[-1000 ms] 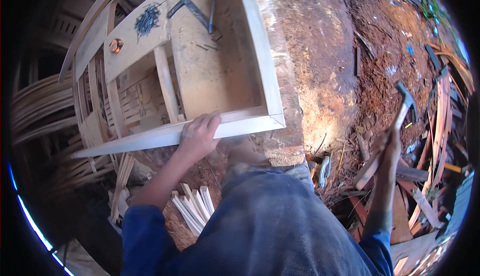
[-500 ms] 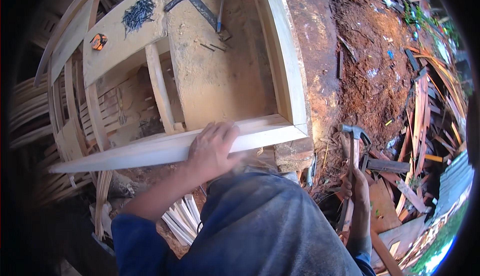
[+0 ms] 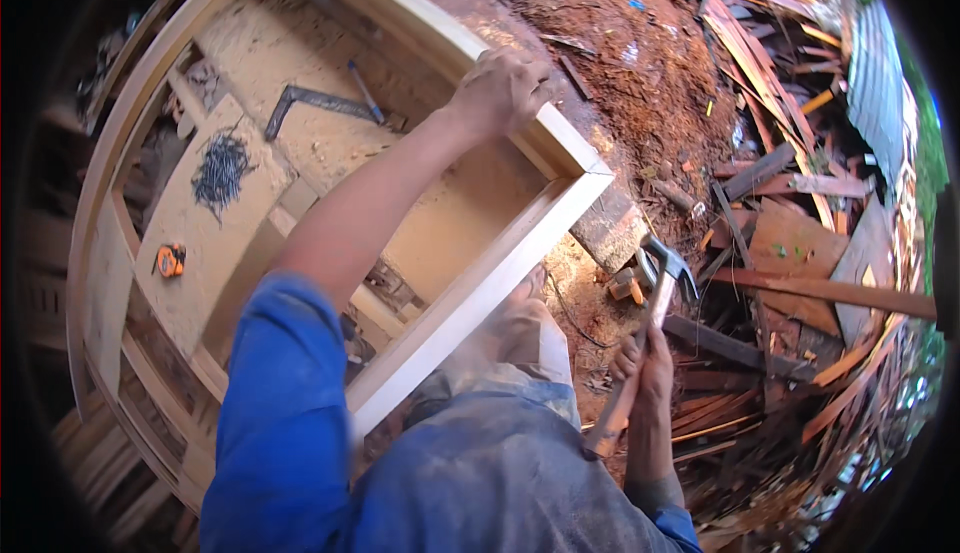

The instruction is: The person hammers nails into the corner joints of a wooden frame, then picks up and repositions several long wooden pieces.

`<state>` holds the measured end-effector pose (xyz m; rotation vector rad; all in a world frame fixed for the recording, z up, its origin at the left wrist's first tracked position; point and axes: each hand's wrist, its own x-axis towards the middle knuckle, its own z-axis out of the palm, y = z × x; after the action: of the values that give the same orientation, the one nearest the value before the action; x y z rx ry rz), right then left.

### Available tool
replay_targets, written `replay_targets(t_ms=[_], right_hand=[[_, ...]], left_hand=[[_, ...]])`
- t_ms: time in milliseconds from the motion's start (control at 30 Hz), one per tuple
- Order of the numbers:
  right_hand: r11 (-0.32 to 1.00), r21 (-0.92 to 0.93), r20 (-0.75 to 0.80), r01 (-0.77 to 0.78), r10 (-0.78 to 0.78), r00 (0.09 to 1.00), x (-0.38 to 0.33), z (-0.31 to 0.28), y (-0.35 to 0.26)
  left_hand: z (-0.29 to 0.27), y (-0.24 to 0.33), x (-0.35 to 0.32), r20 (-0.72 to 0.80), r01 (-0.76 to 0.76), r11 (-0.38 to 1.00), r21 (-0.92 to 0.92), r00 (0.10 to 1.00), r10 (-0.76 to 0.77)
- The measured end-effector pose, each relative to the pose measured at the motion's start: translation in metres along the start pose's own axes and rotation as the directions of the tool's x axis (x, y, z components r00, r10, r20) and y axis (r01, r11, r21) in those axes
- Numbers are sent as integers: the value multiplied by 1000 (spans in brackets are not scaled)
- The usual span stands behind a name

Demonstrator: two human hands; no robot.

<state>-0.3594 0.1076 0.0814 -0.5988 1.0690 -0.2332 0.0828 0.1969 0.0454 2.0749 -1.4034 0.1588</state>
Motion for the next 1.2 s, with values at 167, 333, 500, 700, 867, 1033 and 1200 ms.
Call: replay_targets(t_ms=[167,333,500,700,867,1033,1200], right_hand=[[965,260,28,15,-23,999,27,69,74],[913,407,-14,-28,38,999,38,108,85],[853,516,-106,77,-26,994,24,77,79],[715,644,-429,273,41,903,-41,134,46],[768,618,-277,167,14,961,-17,133,45],[674,667,-361,316,-78,929,-30,68,38],[776,608,-302,167,32,953,-12,151,53]], left_hand=[[48,19,38,206,-74,950,304,978,10],[43,8,39,439,-187,898,397,898,-7],[46,9,38,467,-296,842,452,882,59],[44,20,40,303,-32,905,424,947,-108],[40,23,41,374,-73,930,360,924,-72],[39,21,40,310,-39,913,407,946,-97],[38,33,40,303,-88,916,392,952,-38]])
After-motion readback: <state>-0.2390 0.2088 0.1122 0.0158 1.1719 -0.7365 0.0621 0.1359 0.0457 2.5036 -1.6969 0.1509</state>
